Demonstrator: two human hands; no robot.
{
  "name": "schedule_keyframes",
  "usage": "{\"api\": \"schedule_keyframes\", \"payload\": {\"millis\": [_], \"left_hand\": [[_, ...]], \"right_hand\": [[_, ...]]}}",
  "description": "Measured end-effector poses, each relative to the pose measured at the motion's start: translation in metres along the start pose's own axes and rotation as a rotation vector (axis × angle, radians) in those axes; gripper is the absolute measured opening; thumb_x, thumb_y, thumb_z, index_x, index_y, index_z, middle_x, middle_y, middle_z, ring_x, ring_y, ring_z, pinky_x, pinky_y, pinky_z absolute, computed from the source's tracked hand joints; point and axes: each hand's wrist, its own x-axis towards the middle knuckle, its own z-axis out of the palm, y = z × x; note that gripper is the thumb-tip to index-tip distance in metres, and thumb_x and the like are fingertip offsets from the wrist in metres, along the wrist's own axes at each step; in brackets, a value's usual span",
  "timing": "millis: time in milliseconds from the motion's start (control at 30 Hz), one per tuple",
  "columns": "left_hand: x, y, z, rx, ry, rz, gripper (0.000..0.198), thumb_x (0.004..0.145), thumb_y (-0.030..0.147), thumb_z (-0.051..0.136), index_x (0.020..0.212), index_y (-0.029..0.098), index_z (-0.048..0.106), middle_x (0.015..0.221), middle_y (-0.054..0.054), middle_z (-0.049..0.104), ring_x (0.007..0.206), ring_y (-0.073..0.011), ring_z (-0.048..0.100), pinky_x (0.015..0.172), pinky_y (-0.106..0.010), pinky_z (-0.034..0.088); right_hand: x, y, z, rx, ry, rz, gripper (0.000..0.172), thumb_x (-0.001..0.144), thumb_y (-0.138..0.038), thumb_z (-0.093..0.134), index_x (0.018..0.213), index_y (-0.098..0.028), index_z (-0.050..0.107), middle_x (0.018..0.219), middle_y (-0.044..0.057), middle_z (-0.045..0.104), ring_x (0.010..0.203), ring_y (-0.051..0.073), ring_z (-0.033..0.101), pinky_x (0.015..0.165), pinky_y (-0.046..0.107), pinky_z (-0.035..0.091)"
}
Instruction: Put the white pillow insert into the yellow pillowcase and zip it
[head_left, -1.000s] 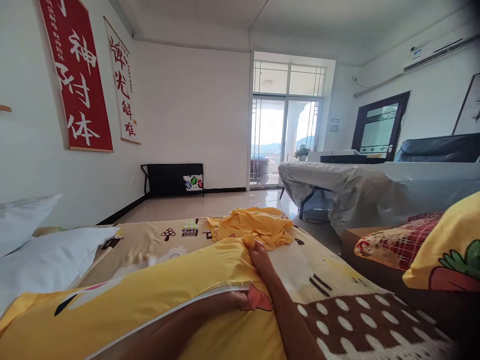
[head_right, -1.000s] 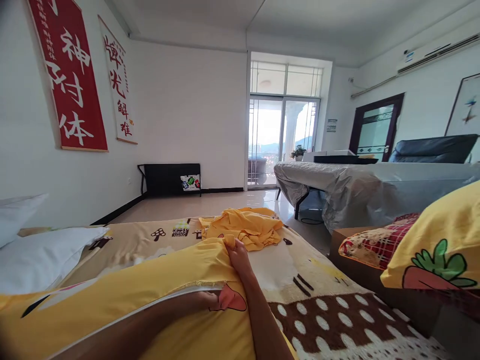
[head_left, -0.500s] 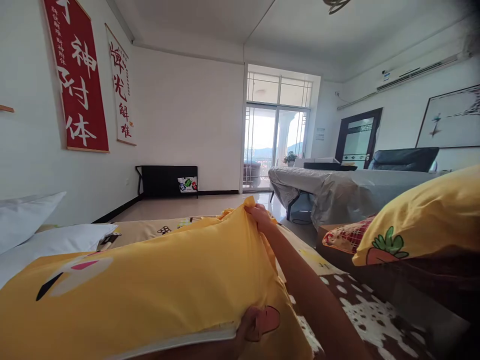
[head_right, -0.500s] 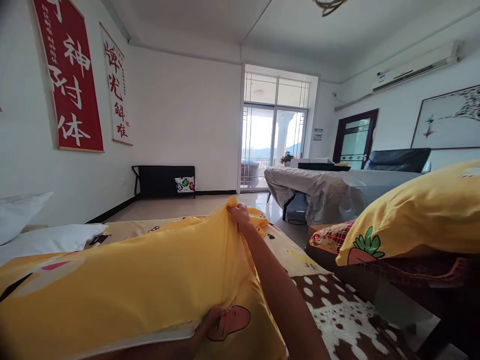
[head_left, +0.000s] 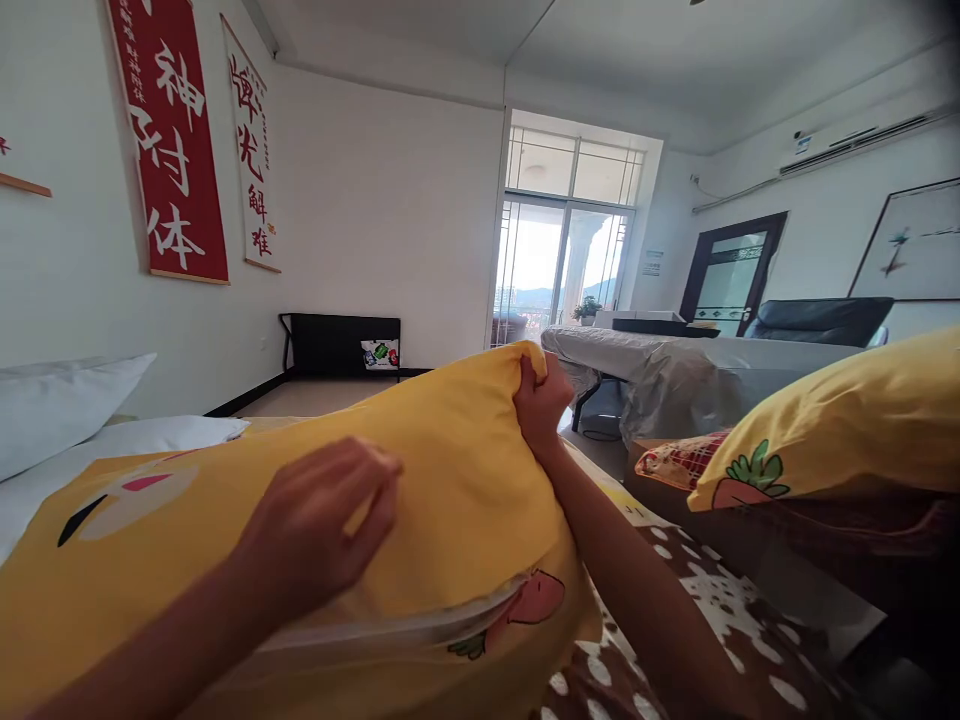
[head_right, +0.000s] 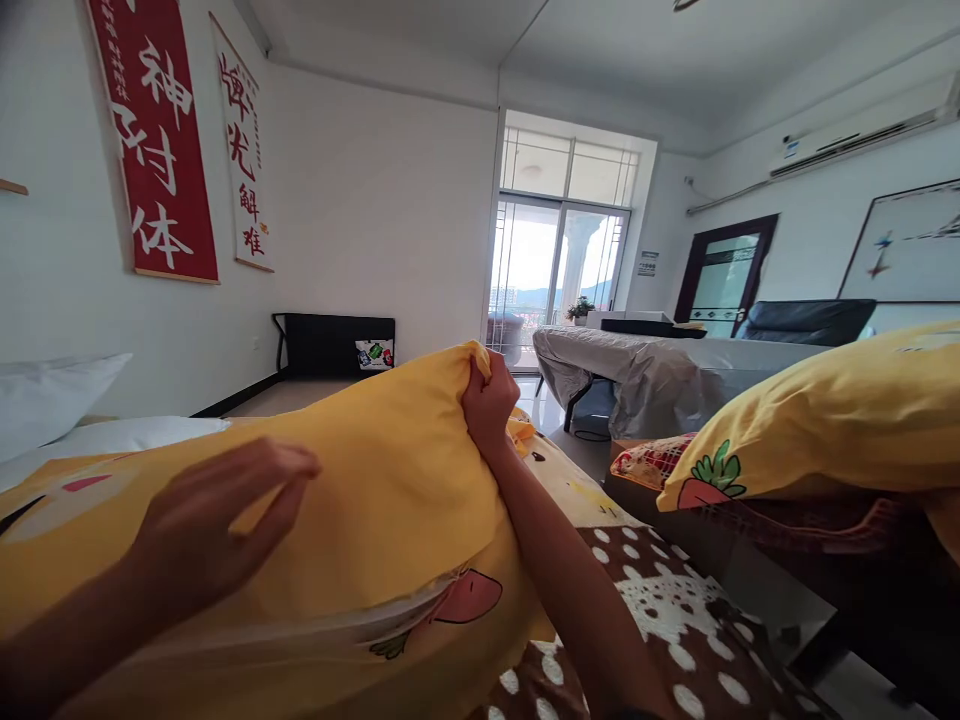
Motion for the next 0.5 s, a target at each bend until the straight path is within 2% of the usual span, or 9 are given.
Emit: {"api": "schedule_keyframes", "payload": {"millis": [67, 100, 133, 200, 233, 300, 400, 500], "left_hand": [[0.033, -0.035, -0.011, 0.126, 0.027, -0.139, 0.039, 0.084, 0.045, 0.043, 0.108, 0.020, 0.062, 0.108, -0.008, 0.064, 0.105, -0.0270, 0.055, 0.089, -0.037, 0.044], [0.046, -0.051, -0.015, 0.092, -0.052, -0.252, 0.045, 0.082, 0.051, 0.044, 0.110, 0.020, 0.061, 0.110, -0.008, 0.063, 0.105, -0.0281, 0.055, 0.086, -0.035, 0.045], [0.054, -0.063, -0.018, -0.006, -0.197, -0.364, 0.048, 0.082, 0.056, 0.041, 0.108, 0.021, 0.062, 0.104, -0.006, 0.065, 0.098, -0.0270, 0.058, 0.078, -0.032, 0.047], [0.057, -0.076, -0.021, -0.202, -0.440, -0.499, 0.052, 0.081, 0.062, 0.038, 0.098, 0.022, 0.065, 0.091, -0.003, 0.067, 0.082, -0.0233, 0.061, 0.064, -0.027, 0.046], [0.054, -0.077, -0.020, -0.269, -0.513, -0.523, 0.051, 0.081, 0.063, 0.038, 0.095, 0.022, 0.065, 0.087, -0.002, 0.067, 0.077, -0.0215, 0.061, 0.061, -0.025, 0.045], [0.044, -0.072, -0.015, -0.322, -0.541, -0.532, 0.045, 0.080, 0.061, 0.044, 0.094, 0.023, 0.065, 0.085, 0.000, 0.067, 0.076, -0.0202, 0.060, 0.061, -0.023, 0.044], [0.031, -0.059, -0.003, -0.359, -0.500, -0.530, 0.043, 0.080, 0.058, 0.045, 0.091, 0.022, 0.065, 0.080, 0.000, 0.067, 0.073, -0.0199, 0.059, 0.058, -0.023, 0.043], [0.028, -0.055, 0.010, -0.346, -0.411, -0.510, 0.045, 0.080, 0.059, 0.041, 0.073, 0.019, 0.062, 0.065, 0.000, 0.060, 0.062, -0.0170, 0.053, 0.052, -0.023, 0.038]], "right_hand": [[0.004, -0.014, -0.004, 0.011, 0.087, -0.054, 0.030, 0.085, -0.045, 0.039, 0.078, -0.020, 0.053, 0.065, 0.002, 0.054, 0.063, 0.017, 0.049, 0.064, 0.029, 0.039], [0.006, -0.020, -0.007, 0.019, 0.128, -0.067, 0.031, 0.085, -0.046, 0.040, 0.080, -0.019, 0.054, 0.067, 0.003, 0.054, 0.064, 0.017, 0.050, 0.065, 0.029, 0.040], [0.009, -0.024, -0.010, 0.025, 0.160, -0.070, 0.032, 0.085, -0.047, 0.041, 0.082, -0.019, 0.055, 0.068, 0.003, 0.054, 0.064, 0.017, 0.050, 0.066, 0.029, 0.040], [0.013, -0.025, -0.014, 0.031, 0.160, -0.054, 0.031, 0.085, -0.048, 0.043, 0.082, -0.019, 0.054, 0.066, 0.001, 0.051, 0.062, 0.016, 0.048, 0.064, 0.029, 0.040], [0.014, -0.022, -0.015, 0.036, 0.113, -0.038, 0.030, 0.084, -0.048, 0.045, 0.080, -0.020, 0.053, 0.063, 0.000, 0.049, 0.061, 0.016, 0.047, 0.063, 0.029, 0.039], [0.013, -0.010, -0.016, 0.076, -0.071, 0.023, 0.028, 0.082, -0.048, 0.049, 0.074, -0.020, 0.051, 0.060, -0.002, 0.046, 0.058, 0.014, 0.044, 0.059, 0.028, 0.038], [0.009, 0.018, -0.018, 0.276, -0.377, 0.250, 0.030, 0.073, -0.048, 0.060, 0.071, -0.019, 0.053, 0.063, -0.001, 0.053, 0.060, 0.014, 0.047, 0.058, 0.028, 0.039], [0.005, 0.043, -0.026, 0.549, -0.564, 0.517, 0.036, 0.064, -0.048, 0.070, 0.082, -0.019, 0.060, 0.077, 0.002, 0.064, 0.070, 0.017, 0.057, 0.064, 0.029, 0.045]]}}
